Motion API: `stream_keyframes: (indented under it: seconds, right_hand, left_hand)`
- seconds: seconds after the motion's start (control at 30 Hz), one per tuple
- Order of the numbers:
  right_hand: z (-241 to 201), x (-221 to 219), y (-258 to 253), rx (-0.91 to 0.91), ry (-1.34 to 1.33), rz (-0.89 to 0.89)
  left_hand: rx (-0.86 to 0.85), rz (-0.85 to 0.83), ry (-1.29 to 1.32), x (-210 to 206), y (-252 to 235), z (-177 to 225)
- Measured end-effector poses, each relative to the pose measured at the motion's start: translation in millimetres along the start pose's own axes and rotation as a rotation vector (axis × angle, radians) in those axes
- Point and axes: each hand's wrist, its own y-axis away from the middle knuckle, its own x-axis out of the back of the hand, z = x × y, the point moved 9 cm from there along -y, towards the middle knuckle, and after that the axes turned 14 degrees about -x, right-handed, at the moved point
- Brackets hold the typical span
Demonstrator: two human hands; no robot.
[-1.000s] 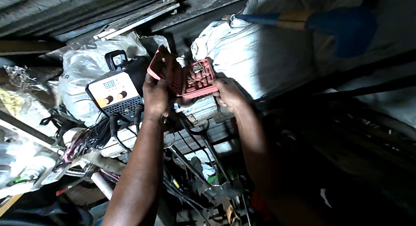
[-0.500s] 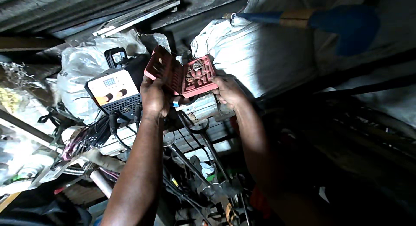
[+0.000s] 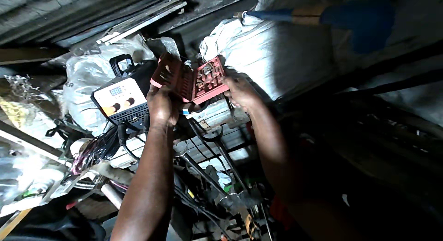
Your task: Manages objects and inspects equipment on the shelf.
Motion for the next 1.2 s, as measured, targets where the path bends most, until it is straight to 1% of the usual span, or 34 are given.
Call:
stream_keyframes:
  seconds: [0.13, 0.23, 0.33, 0.43, 0.5, 0.6, 0.67, 0.73, 0.83, 0.9, 1.07, 1.13, 1.2]
  right_hand:
    - [-5, 0, -1, -0.01, -0.002, 0.025]
    - [-7, 1, -2, -0.029, 0.002, 0.066]
    - [-9, 5, -9, -0.011, 0.049, 0.143]
    - [-13, 11, -16, 0.087, 0.176, 0.263]
    - [-18, 15, -16, 0.142, 0.28, 0.369]
    - [-20, 16, -11, 0.127, 0.367, 0.513]
    - [-18, 13, -8, 0.092, 0.405, 0.529]
    - [-15, 12, -11, 0.088, 0.36, 0.5]
    - [-3, 13, -23, 0.089, 0.207, 0.411]
    - [0, 13, -24, 0.092, 0.201, 0.382]
    - [-16, 11, -13, 0.129, 0.413, 0.483]
    - [-26, 6, -10, 0.157, 0.505, 0.496]
    - [-32, 1, -11, 0.169, 0.585, 0.5]
  left_hand:
    - [-0.001, -0.043, -0.076, -6, 0, 2]
    - [-0.042, -0.117, -0.234, -20, -1, 7]
    - [-0.102, -0.253, -0.531, -40, -8, 8]
    - [-0.124, -0.391, -0.865, -64, -13, 3]
    - [-0.112, -0.489, -1.046, -81, -13, 0]
    - [-0.063, -0.659, -1.241, -105, -6, -6]
    - [-0.071, -0.782, -1.341, -119, 2, -14]
    - [-0.087, -0.886, -1.438, -127, 9, -26]
    - [-0.108, -0.968, -1.49, -132, 16, -39]
    - [-0.121, -1.006, -1.436, -132, 20, -41]
    - [-0.14, -1.004, -1.507, -122, 41, -47]
    - [-0.166, -0.996, -1.504, -119, 40, -48]
    - [-0.173, -1.033, -1.458, -116, 35, -51]
